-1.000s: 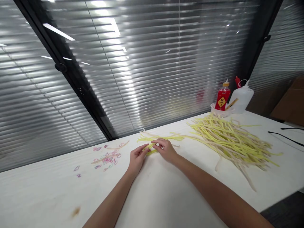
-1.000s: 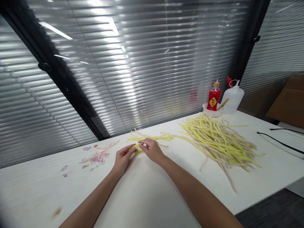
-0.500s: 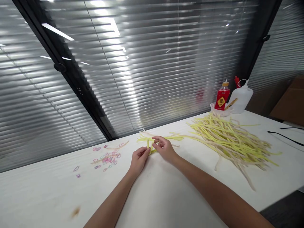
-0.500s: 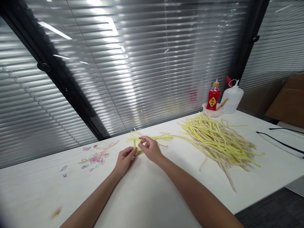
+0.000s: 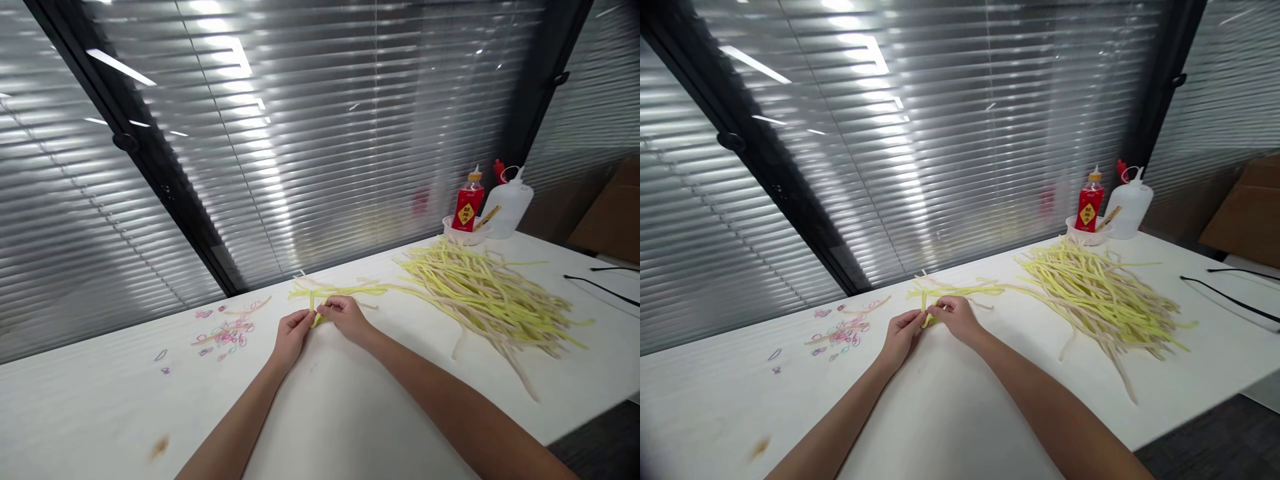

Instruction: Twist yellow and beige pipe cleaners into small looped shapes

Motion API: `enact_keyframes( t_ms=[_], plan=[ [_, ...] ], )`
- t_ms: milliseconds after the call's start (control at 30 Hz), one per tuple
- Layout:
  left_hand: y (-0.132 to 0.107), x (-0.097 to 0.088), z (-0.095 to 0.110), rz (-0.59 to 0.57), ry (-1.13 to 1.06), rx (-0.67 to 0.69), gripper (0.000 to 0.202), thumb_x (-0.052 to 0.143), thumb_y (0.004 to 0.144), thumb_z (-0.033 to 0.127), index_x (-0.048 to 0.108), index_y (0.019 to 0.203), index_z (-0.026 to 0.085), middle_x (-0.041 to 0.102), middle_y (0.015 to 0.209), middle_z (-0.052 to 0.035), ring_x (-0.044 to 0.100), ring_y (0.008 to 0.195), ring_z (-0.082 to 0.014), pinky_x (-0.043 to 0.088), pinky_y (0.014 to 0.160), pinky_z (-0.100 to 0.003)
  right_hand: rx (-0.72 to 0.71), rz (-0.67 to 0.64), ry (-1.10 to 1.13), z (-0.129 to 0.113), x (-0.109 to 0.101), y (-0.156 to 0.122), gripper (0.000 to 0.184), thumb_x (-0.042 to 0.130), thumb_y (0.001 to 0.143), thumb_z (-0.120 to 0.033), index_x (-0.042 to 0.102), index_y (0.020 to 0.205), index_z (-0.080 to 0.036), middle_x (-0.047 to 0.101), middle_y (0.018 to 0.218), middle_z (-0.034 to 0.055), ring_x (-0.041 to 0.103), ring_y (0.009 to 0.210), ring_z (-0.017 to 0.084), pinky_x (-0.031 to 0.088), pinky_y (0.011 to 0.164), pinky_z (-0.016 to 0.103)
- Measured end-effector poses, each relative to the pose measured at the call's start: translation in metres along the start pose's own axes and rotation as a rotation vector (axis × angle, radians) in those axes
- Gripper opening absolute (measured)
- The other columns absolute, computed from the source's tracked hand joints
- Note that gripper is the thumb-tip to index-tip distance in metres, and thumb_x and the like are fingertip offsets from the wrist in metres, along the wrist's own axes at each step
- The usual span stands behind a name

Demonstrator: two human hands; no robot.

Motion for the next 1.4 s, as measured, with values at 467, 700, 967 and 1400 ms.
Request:
enact_keyframes(
  t_ms=[467,700,967,1400],
  plan=[
    [0.000,0.009,0.004,-0.122,0.123,-0.015,0.032,0.057,0.080,0.041,0.063,0.066,0.013,0.051,0.061,0.0005,0.041,0.063,-0.0126,0.032,0.061,-0.023,-0.044,0.126,-0.045,0.008,-0.006,0.002,0.026,0.064,0.073,-0.039,0.059,0.059,-0.017,0.046,0.055,-0.0037,0.035,0.051,0.008,0.028,0.049,0.022],
    [-0.002,0.015,0.007,-0.176,0.180,0.046,0.031,0.050,0.085,0.039,0.062,0.072,0.013,0.054,0.067,0.0003,0.044,0.066,-0.0127,0.034,0.064,-0.023,-0.093,0.153,-0.142,-0.005,-0.010,0.000,0.022,0.062,0.074,-0.035,0.064,0.062,-0.017,0.056,0.059,-0.0018,0.036,0.051,0.009,0.029,0.050,0.022],
    [-0.004,0.013,0.006,-0.144,0.092,0.034,0.030,0.054,0.083,0.038,0.066,0.095,0.014,0.058,0.070,-0.0010,0.048,0.066,-0.0128,0.037,0.062,-0.022,-0.034,0.205,-0.089,-0.003,-0.011,0.000,0.021,0.069,0.067,-0.037,0.064,0.067,-0.017,0.056,0.062,-0.0020,0.034,0.048,0.008,0.030,0.047,0.022],
    [-0.004,0.009,0.000,-0.102,0.053,-0.003,0.036,0.059,0.079,0.034,0.068,0.108,0.015,0.065,0.073,-0.0024,0.054,0.072,-0.0160,0.041,0.072,-0.027,-0.025,0.206,-0.091,0.001,-0.014,0.002,0.018,0.068,0.067,-0.034,0.063,0.064,-0.017,0.056,0.060,-0.0028,0.038,0.050,0.008,0.032,0.049,0.021]
  ],
)
Point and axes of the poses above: each hand's wrist, its own y-axis towards the middle knuckle, its own x-axis out of the palm, z = x × y, the point moved 6 cm from there along y, towards the middle knuckle
